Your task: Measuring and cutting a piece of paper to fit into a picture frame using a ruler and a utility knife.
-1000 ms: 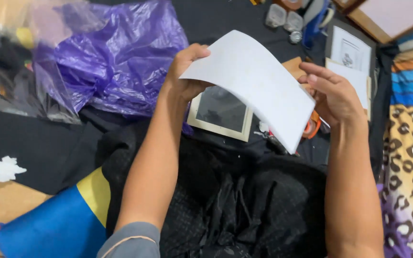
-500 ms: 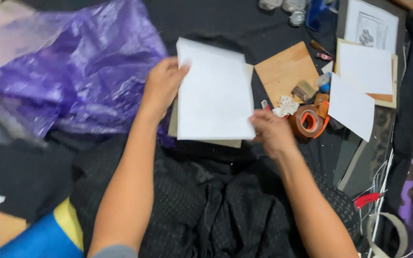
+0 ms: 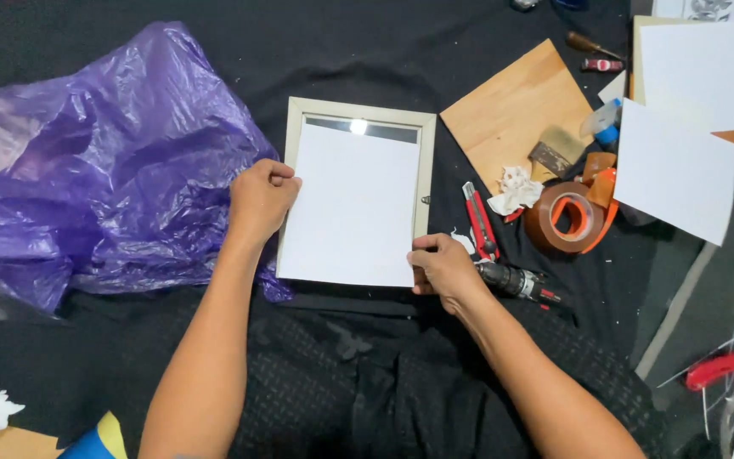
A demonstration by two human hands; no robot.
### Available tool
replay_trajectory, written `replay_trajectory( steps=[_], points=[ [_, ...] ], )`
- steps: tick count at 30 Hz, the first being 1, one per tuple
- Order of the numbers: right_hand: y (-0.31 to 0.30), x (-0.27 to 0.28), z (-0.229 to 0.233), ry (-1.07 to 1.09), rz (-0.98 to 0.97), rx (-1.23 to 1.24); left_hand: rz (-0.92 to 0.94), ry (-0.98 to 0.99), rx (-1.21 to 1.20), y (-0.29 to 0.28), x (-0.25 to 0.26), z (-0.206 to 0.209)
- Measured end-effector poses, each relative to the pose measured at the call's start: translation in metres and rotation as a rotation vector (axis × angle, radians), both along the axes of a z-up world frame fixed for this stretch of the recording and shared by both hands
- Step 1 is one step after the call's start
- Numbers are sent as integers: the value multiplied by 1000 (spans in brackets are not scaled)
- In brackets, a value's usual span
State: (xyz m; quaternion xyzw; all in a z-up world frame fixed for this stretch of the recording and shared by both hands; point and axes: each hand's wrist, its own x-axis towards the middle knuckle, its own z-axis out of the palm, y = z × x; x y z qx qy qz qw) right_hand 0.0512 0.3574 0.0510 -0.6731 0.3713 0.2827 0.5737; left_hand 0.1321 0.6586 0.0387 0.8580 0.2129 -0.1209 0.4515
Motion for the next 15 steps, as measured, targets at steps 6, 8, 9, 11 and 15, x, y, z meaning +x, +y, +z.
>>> replay_trajectory(
  steps=[6,8,9,11,15],
  points=[
    [12,11,33,-38,41,-74,-97,-20,86,-11,-2,25],
    [12,11,32,-50,43,-78,-82,-17,78,-13,-3,29],
    [11,11,32,-66,40,-90,-72,-19,64,-14,-2,31],
    [14,13,35,-81,37,-94,-93,-32,84,-13,-1,37],
    [15,15,37,-125,46,-88,-141,-13,111,-10,1,31]
  ],
)
